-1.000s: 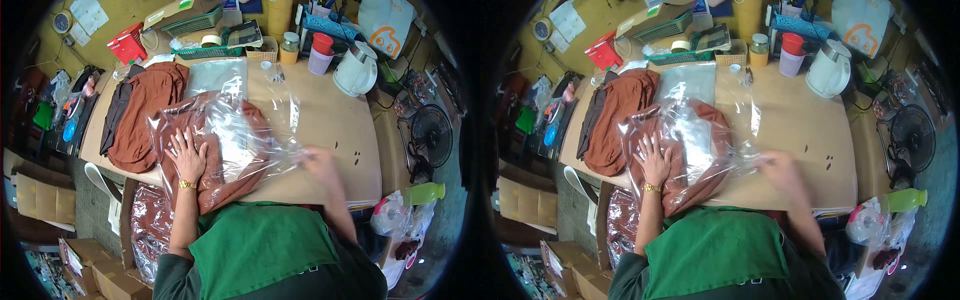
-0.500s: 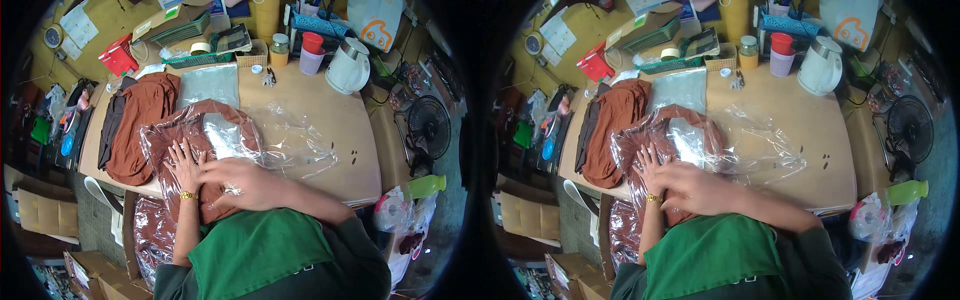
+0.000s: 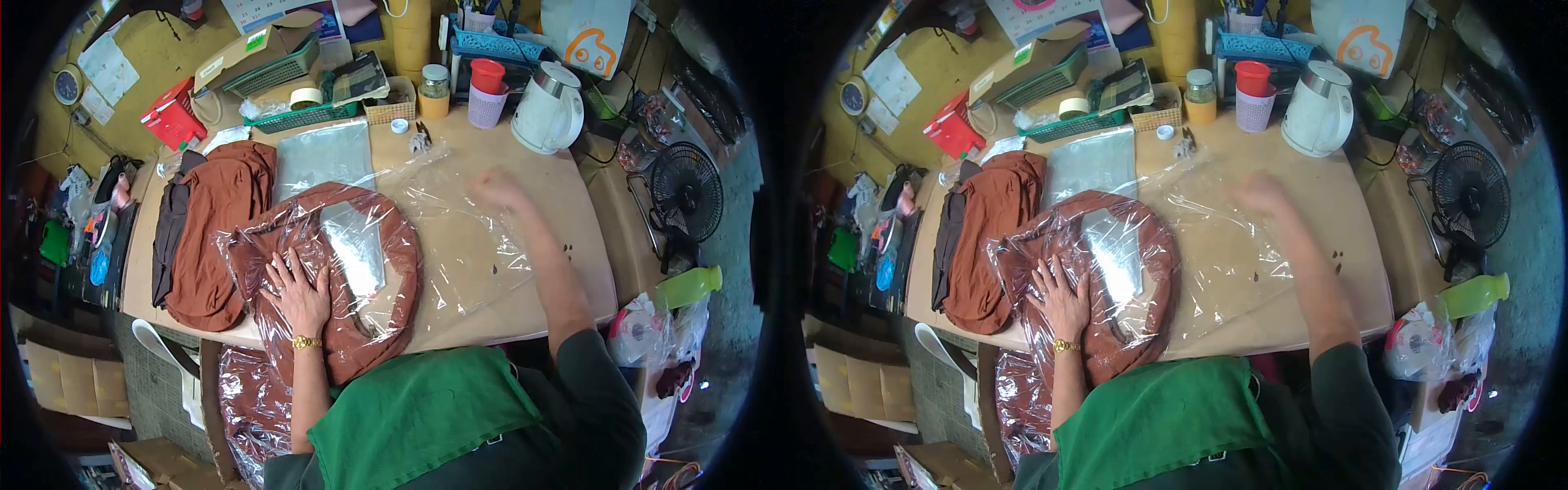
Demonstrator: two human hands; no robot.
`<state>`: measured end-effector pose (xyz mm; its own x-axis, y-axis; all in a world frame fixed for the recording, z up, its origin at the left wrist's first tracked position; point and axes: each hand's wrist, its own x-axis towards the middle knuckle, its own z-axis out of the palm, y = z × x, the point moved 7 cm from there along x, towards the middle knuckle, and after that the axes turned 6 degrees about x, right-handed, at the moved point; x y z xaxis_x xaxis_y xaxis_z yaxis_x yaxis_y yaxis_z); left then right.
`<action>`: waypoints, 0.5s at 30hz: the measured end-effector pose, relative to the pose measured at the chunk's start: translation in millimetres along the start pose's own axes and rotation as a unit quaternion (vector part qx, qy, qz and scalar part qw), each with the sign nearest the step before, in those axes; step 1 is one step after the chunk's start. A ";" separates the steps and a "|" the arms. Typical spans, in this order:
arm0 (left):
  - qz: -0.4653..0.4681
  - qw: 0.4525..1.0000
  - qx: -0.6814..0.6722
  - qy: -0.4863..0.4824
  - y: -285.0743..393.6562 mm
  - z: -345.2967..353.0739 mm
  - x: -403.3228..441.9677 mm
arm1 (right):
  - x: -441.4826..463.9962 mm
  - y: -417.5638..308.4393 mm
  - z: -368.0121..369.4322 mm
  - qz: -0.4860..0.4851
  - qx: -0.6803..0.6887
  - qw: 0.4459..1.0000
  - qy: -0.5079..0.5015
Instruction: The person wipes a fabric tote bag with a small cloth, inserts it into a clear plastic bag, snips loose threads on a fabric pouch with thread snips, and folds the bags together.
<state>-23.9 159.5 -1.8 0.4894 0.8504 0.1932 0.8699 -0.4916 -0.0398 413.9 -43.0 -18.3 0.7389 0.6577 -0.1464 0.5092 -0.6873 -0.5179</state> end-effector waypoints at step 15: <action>-0.004 1.000 0.002 0.014 2.5 -0.9 -0.5 | -103.6 -215.0 34.2 -0.443 0.110 0.868 0.194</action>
<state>-22.0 157.7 -1.1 0.4798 0.8492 0.2203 0.8745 -0.4833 -0.0414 212.7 47.2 79.4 0.2148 0.7154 0.6649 0.8887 0.1392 -0.4368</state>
